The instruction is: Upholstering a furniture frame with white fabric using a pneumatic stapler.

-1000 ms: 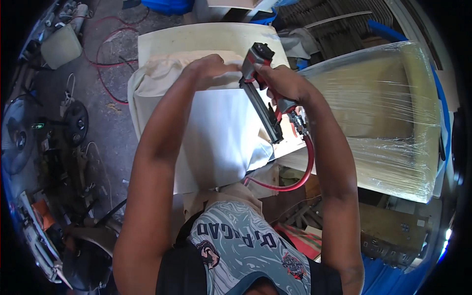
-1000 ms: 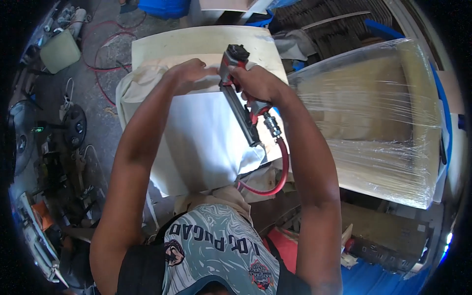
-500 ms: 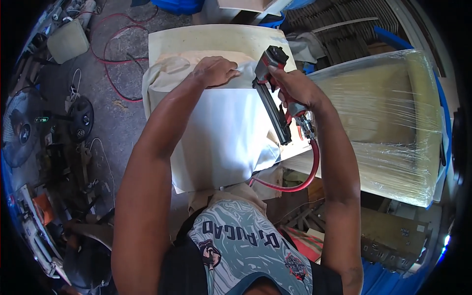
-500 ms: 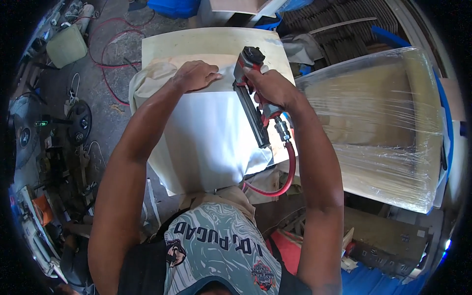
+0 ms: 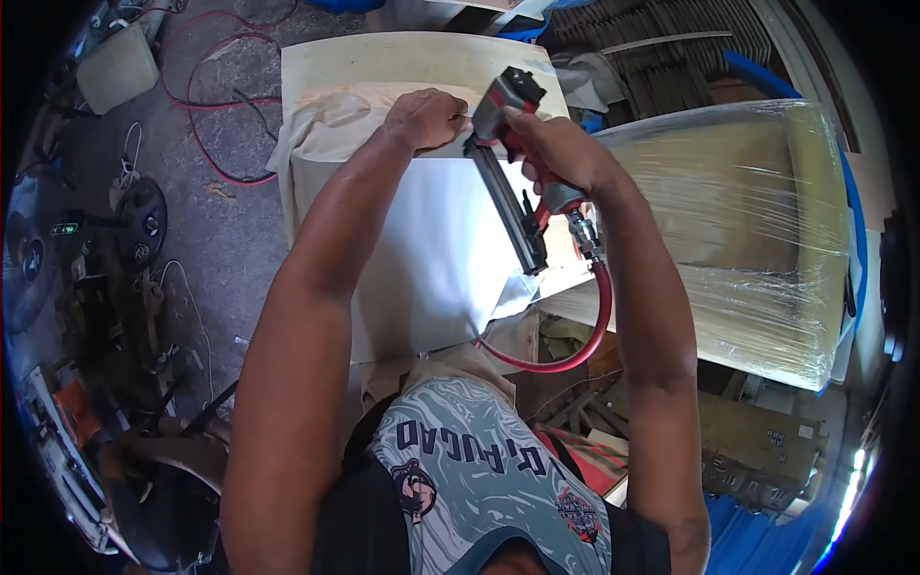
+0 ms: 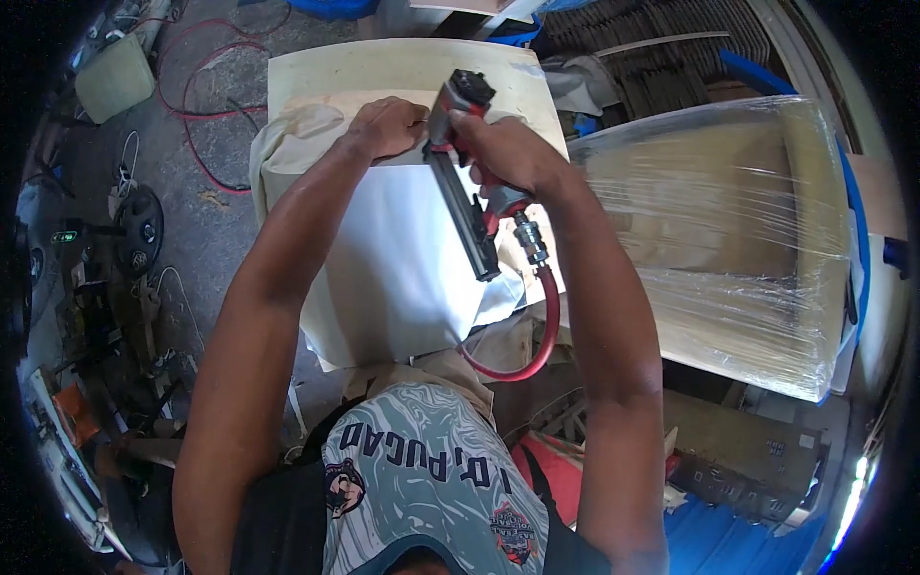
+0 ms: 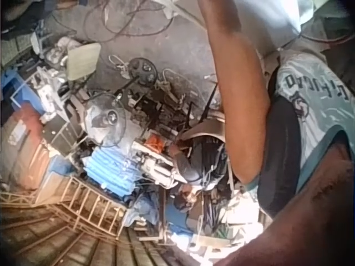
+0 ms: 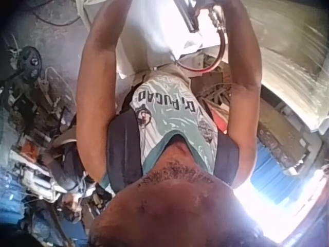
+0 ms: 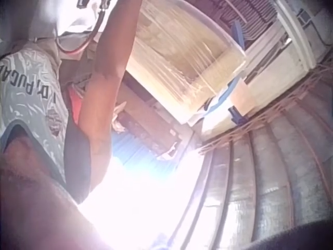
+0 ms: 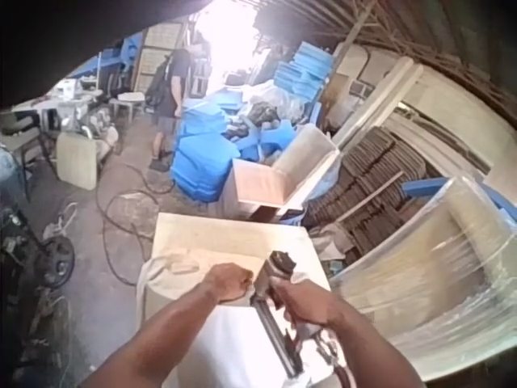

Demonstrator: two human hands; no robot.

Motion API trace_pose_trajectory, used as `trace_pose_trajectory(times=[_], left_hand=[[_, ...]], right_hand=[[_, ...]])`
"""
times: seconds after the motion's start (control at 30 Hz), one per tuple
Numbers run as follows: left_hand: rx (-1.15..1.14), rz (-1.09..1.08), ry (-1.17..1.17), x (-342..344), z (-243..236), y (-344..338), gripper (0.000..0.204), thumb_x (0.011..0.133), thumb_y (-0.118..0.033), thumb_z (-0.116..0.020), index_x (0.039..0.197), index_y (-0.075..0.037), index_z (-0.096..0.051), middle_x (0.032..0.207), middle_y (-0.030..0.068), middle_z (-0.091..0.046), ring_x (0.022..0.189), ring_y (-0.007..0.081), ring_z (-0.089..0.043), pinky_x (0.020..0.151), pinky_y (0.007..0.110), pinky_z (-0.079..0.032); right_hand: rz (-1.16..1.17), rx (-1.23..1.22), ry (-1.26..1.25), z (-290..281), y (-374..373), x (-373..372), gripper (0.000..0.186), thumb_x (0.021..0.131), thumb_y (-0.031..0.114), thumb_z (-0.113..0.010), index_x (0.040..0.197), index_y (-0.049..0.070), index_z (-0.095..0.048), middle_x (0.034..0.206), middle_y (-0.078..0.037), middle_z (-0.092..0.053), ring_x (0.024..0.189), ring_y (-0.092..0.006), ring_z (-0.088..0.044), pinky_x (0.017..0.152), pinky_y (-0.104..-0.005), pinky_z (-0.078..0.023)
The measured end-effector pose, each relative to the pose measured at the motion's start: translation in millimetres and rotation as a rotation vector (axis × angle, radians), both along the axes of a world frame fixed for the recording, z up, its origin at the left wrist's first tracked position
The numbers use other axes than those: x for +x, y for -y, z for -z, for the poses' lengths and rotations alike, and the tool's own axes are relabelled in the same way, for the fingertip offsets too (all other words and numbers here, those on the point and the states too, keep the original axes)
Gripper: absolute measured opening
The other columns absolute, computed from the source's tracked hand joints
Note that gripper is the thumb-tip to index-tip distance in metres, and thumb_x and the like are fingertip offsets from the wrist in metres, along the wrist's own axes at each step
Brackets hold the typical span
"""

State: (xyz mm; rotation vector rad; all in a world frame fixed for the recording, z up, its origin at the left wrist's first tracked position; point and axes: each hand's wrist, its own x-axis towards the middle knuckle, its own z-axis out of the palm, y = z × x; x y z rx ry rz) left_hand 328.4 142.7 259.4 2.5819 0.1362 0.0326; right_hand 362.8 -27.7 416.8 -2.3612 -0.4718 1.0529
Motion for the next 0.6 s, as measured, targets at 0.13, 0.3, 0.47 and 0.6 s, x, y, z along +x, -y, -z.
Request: trace_pose_trajectory(times=[0.13,0.3,0.47,0.6], left_hand=[[-0.033,-0.027,-0.035,-1.0,1.6,-2.4,0.025,0.085,-0.029,-0.056,0.101,-0.015,-0.069,0.105,0.0103,-0.069,0.105,0.0284,-0.063,0.091,0.04,-0.05],[-0.02,0.002,-0.026,-0.6,11.3,-6.9,0.025,0.078,-0.025,-0.066,0.102,-0.016,-0.069,0.105,0.0119,-0.069,0.106,0.0289,-0.062,0.092,0.04,-0.05],[-0.032,0.001,0.098,-3.1,19.4,-12.2,0.041,0.069,-0.025,-0.075,0.103,-0.006,-0.064,0.1,0.0172,-0.067,0.1,0.0352,-0.063,0.092,0.043,-0.048],[-0.016,-0.079,0.141,-8.2,12.9,-23.3,0.038,0.075,-0.031,-0.07,0.101,-0.004,-0.064,0.1,0.0185,-0.067,0.101,0.0375,-0.061,0.093,0.045,-0.046]], right_hand=[[-0.052,-0.048,0.034,-1.6,-9.3,-5.8,0.059,0.094,0.055,-0.045,0.082,0.001,-0.063,0.056,-0.003,-0.054,0.046,-0.0133,-0.052,0.047,-0.0285,-0.042],[-0.091,0.024,-0.005,0.7,-17.0,-14.2,0.059,0.096,0.055,-0.042,0.082,0.001,-0.063,0.056,-0.003,-0.053,0.047,-0.013,-0.053,0.047,-0.0281,-0.042],[-0.122,-0.016,0.017,4.7,-19.1,-19.6,0.06,0.096,0.053,-0.04,0.08,0.0,-0.061,0.057,-0.005,-0.055,0.051,-0.0153,-0.054,0.052,-0.0317,-0.046],[-0.177,0.049,0.031,3.9,-10.7,-15.6,0.062,0.094,0.057,-0.042,0.077,0.001,-0.062,0.06,-0.006,-0.056,0.054,-0.0151,-0.054,0.053,-0.0309,-0.045]])
